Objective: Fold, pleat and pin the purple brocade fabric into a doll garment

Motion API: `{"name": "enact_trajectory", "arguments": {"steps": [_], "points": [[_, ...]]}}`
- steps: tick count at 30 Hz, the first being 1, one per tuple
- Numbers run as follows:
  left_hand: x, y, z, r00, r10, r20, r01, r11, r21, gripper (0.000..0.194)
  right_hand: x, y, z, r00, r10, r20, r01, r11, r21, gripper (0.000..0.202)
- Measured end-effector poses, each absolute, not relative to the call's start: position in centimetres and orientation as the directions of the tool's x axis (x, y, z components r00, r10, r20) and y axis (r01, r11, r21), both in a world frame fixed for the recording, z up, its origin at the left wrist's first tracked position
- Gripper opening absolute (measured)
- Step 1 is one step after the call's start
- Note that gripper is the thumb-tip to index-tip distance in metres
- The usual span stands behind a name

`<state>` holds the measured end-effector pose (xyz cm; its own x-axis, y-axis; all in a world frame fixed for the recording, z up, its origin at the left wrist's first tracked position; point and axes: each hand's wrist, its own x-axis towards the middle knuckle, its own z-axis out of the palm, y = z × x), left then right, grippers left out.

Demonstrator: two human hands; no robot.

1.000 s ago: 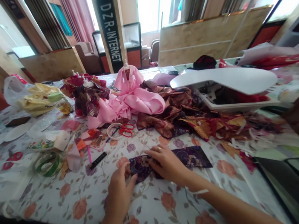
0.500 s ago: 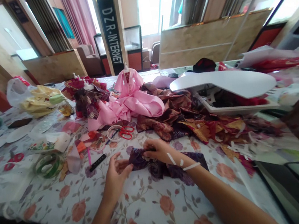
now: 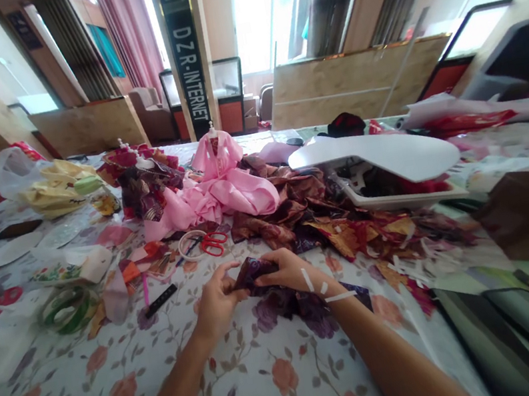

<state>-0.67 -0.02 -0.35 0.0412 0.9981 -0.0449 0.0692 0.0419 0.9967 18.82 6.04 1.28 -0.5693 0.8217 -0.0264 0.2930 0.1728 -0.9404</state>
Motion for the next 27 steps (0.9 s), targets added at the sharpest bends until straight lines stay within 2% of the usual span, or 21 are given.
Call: {"name": "enact_trajectory", "arguments": {"steps": [3,7,10,13,17,27], "points": [[-1.0,0.6,-0.9,0.051,0.991,-0.123,0.042,0.121,0.992,0.062,18.7,6.4,0.3,-0.554,0.832,-0.029,0.286,0.157,-0.945,0.030],[-1.6,0.7,-1.4,0.002,0.992,-0.128,0.014,0.128,0.992,0.071,18.4,6.7,-0.4,-0.523,0.852,-0.019,0.269,0.143,-0.952,0.031],[-1.6,0.4,-1.6,-0.018,0.992,-0.127,0.032,0.128,0.991,0.053,18.2,6.6,-0.3,-0.493,0.870,-0.002,0.242,0.135,-0.961,0.031],[-1.5,0.2,-1.6,-0.028,0.990,-0.140,0.181,0.143,0.973,0.037,18.1,6.4,0.0,-0.480,0.877,0.001,0.214,0.118,-0.970,0.033],[-1.5,0.1,-1.7,-0.028,0.990,-0.135,0.298,0.137,0.945,0.033,18.0,6.3,0.2,-0.508,0.861,-0.010,0.195,0.104,-0.975,0.036],[-1.5,-0.1,-1.8,-0.069,0.991,-0.111,0.202,0.123,0.972,0.029,18.9,6.5,0.8,-0.526,0.850,-0.014,0.233,0.128,-0.964,0.036]]}}
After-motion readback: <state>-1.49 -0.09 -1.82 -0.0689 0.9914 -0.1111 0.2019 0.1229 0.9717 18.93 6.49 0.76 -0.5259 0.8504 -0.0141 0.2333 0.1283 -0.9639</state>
